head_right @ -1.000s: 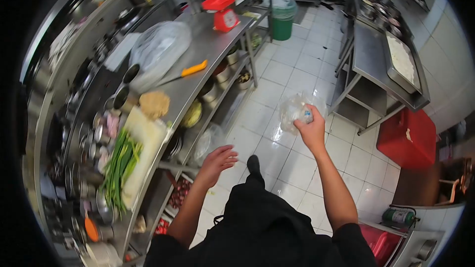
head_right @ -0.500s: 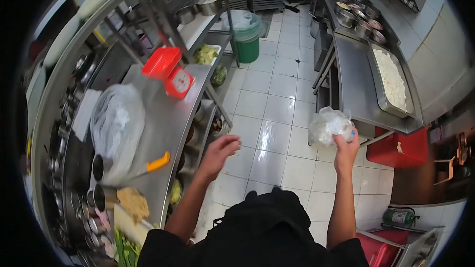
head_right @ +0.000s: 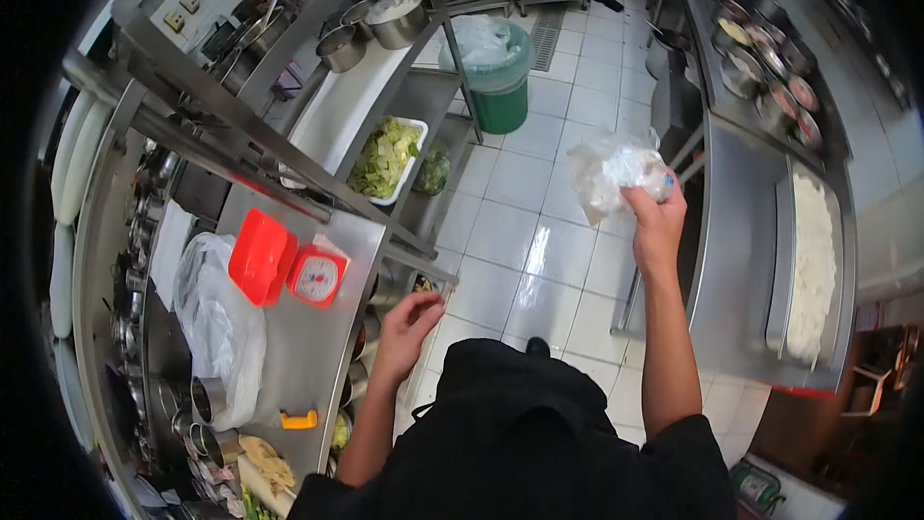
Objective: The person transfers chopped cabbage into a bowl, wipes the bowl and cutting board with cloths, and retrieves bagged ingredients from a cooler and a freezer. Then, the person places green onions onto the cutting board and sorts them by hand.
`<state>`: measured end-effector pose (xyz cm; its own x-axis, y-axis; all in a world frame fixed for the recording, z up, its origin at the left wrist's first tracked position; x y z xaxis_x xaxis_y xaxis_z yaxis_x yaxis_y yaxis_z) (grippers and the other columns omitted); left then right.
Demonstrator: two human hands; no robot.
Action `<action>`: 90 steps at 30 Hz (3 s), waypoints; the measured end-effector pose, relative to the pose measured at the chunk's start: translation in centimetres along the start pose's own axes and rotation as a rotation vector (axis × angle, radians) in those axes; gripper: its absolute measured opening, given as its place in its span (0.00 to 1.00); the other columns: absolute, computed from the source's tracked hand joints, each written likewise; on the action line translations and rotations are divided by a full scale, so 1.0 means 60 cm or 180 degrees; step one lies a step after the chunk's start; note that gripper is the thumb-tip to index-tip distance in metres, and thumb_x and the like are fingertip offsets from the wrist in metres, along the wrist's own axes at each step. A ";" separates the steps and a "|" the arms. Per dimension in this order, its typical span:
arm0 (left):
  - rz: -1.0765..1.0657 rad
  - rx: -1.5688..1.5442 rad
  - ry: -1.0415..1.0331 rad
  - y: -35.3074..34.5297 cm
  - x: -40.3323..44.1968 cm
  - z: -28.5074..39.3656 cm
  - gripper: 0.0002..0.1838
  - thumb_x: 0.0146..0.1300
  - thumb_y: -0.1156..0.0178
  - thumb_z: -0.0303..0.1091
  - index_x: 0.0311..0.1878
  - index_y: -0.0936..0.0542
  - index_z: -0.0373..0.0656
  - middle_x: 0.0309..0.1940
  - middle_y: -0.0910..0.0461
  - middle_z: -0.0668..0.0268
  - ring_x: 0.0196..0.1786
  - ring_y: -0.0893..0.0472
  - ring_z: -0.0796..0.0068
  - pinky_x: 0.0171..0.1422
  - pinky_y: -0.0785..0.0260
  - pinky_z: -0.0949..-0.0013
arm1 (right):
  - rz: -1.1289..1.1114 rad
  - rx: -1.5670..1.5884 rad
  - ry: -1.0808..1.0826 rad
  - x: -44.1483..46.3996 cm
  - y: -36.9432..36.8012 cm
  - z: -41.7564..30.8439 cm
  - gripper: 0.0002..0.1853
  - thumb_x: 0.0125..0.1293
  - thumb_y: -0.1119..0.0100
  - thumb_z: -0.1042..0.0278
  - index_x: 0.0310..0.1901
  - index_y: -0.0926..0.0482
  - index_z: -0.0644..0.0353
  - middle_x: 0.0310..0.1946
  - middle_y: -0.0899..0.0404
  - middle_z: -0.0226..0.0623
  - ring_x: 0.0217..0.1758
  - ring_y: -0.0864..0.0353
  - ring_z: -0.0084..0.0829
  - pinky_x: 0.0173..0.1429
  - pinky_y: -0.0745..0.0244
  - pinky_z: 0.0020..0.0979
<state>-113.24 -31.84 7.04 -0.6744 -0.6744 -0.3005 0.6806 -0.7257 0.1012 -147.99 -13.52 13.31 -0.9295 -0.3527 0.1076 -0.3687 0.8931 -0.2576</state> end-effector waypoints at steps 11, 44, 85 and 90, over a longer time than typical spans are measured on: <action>0.0337 -0.0190 -0.0053 0.026 0.347 0.093 0.18 0.66 0.36 0.33 0.55 0.22 0.33 0.48 0.18 0.58 0.49 0.19 0.75 0.57 0.27 0.71 | -0.0197 0.0497 0.0500 0.406 -0.252 0.018 0.24 0.56 0.37 0.77 0.56 0.28 0.68 0.48 0.23 0.36 0.49 0.23 0.27 0.57 0.29 0.29; 0.2882 -0.0377 0.1323 -0.161 0.356 -0.054 0.14 0.65 0.36 0.30 0.51 0.21 0.35 0.36 0.19 0.68 0.38 0.22 0.80 0.45 0.29 0.75 | -0.3775 -0.3864 -0.0240 0.513 -0.195 0.896 0.11 0.55 0.40 0.60 0.37 0.12 0.50 0.44 0.15 0.39 0.46 0.15 0.41 0.52 0.20 0.38; -0.0712 0.1040 -0.1271 -0.582 1.812 0.668 0.12 0.60 0.35 0.26 0.47 0.19 0.33 0.34 0.19 0.64 0.39 0.23 0.78 0.47 0.29 0.73 | -0.1099 -0.4678 0.0698 1.439 0.295 0.767 0.14 0.62 0.41 0.55 0.34 0.18 0.59 0.32 0.16 0.42 0.37 0.16 0.38 0.38 0.24 0.42; -0.0498 0.1498 -0.1963 -0.657 1.963 0.803 0.14 0.59 0.33 0.33 0.48 0.18 0.39 0.38 0.19 0.57 0.42 0.18 0.62 0.46 0.26 0.65 | 0.0447 -0.0912 -0.3466 1.471 0.403 0.842 0.08 0.63 0.37 0.66 0.39 0.18 0.60 0.27 0.20 0.32 0.22 0.20 0.27 0.24 0.27 0.31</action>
<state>-233.35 -89.23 13.36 -0.8831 -0.4136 0.2215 0.4648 -0.7068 0.5333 -239.21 -37.15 -31.93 -0.5243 -0.1746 -0.8334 -0.3763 0.9255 0.0428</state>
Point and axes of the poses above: each hand's wrist, its own x-axis towards the middle knuckle, its own y-axis out of the back of the hand, z = x × y, the point moved 7 cm from there along x, towards the middle knuckle
